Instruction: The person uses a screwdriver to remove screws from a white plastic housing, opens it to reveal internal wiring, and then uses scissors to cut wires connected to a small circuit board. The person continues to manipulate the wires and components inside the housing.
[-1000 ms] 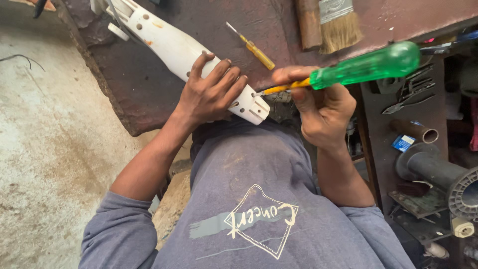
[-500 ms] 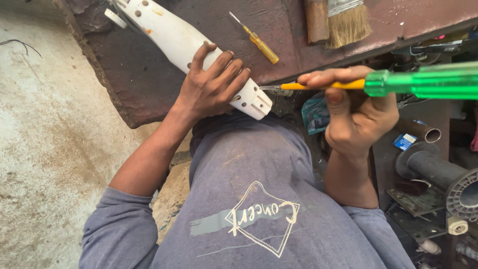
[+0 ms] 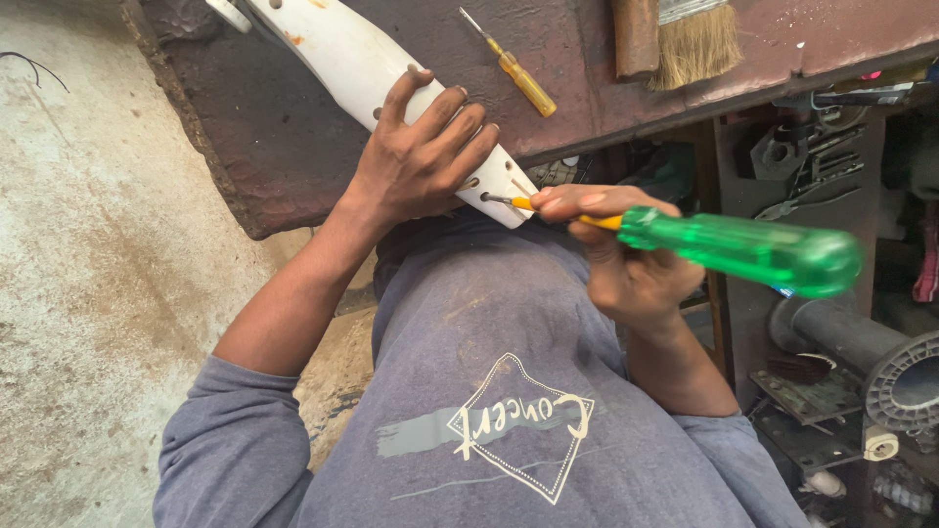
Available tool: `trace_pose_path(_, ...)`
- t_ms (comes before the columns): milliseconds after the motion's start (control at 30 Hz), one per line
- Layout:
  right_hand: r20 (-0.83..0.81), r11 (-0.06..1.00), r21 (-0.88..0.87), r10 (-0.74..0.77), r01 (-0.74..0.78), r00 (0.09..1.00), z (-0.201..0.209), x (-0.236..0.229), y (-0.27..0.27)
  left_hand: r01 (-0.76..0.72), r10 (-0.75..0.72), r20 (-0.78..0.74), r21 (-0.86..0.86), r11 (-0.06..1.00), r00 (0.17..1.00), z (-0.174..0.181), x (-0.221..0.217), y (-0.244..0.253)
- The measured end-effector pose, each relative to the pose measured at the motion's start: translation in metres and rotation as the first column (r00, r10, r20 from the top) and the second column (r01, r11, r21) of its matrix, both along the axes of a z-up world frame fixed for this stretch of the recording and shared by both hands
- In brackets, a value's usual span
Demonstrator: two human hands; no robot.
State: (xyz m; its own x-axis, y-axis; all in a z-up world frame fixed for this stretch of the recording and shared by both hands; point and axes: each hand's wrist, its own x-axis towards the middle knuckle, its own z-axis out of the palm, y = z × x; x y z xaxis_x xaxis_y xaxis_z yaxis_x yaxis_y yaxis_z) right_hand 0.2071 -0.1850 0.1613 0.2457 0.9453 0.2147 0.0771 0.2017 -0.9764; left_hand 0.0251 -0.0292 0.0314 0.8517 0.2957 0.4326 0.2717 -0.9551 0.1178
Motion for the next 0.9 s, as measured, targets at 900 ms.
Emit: trace_pose_path(900, 0.265, 0.998, 0.029, -0.054, 0.048, 0.963, 0.032, 0.007, 0.013, 0.015, -0.015, -0.007, -0.001, 1.0, 1.0, 0.01, -0.002, 0.001)
